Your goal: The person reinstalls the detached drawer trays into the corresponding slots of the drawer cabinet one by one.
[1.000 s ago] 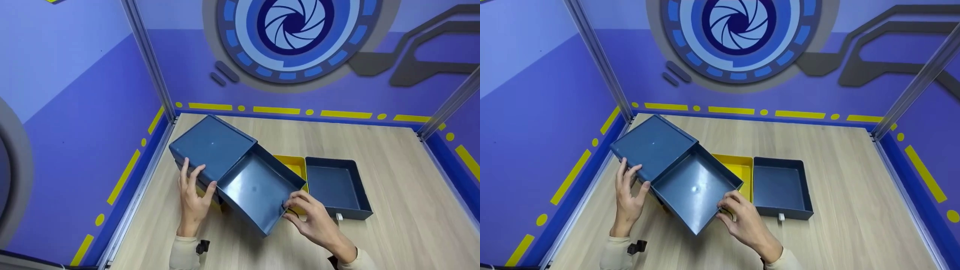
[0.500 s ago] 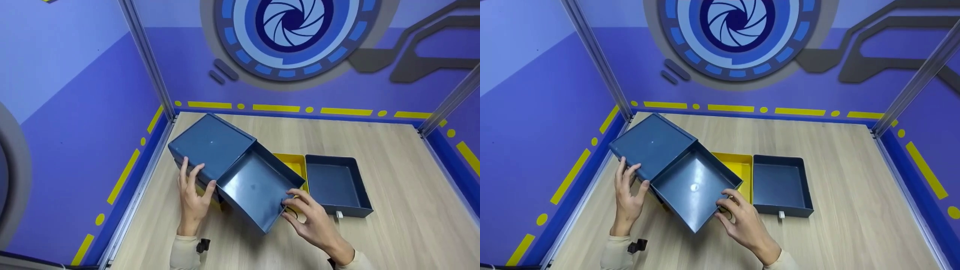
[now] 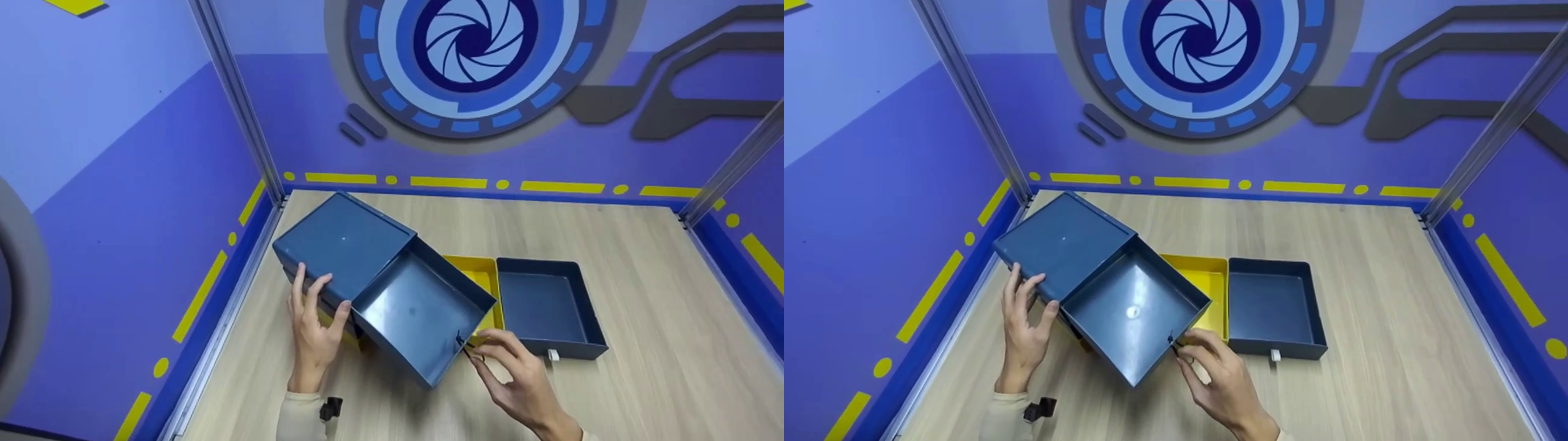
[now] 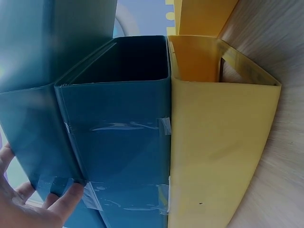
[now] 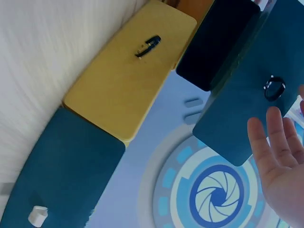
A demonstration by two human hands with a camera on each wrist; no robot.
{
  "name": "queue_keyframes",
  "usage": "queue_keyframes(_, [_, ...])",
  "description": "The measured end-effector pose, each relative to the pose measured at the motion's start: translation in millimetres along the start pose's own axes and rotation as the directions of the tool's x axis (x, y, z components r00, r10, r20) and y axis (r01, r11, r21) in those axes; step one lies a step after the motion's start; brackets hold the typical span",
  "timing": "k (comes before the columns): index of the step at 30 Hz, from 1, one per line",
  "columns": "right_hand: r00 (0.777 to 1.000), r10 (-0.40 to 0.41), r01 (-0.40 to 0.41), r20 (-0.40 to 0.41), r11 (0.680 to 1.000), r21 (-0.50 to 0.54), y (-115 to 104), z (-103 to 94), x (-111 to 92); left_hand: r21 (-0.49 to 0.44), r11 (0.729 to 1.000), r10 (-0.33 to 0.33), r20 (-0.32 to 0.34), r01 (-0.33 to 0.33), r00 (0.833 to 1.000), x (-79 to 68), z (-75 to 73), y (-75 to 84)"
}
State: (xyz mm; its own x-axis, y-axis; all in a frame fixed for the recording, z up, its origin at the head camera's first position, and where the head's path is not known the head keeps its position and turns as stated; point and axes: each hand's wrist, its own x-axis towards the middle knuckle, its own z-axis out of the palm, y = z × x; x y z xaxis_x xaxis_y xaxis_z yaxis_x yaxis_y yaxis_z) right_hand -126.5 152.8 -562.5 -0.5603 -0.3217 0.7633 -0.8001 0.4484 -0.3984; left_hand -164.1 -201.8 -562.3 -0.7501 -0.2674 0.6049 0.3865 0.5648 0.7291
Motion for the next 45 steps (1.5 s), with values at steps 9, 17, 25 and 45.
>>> queue_keyframes(9, [0.999,-0.01,0.011,0.038,1.0,-0.007,2.9,6.3,-0.2,-0.008,1.0,0.006,0.0,-0.006,1.0,4.5,0.9,1.0])
queue_keyframes(17, [1.0,-0.015,0.016,0.024,0.999,-0.031,4.8,11.1,-0.8,-0.002,1.0,0.02,-0.002,-0.02,1.0,1.4,1.2,0.5])
queue_keyframes(25, [0.999,-0.033,0.032,-0.003,0.999,-0.031,6.1,15.5,2.2,0.002,1.0,0.004,0.007,-0.004,1.0,2.8,-0.4,0.1])
queue_keyframes(45, [1.0,-0.027,0.027,-0.007,0.999,-0.019,3.8,17.2,6.9,-0.016,1.0,-0.001,-0.001,0.0,1.0,0.2,-0.4,1.6])
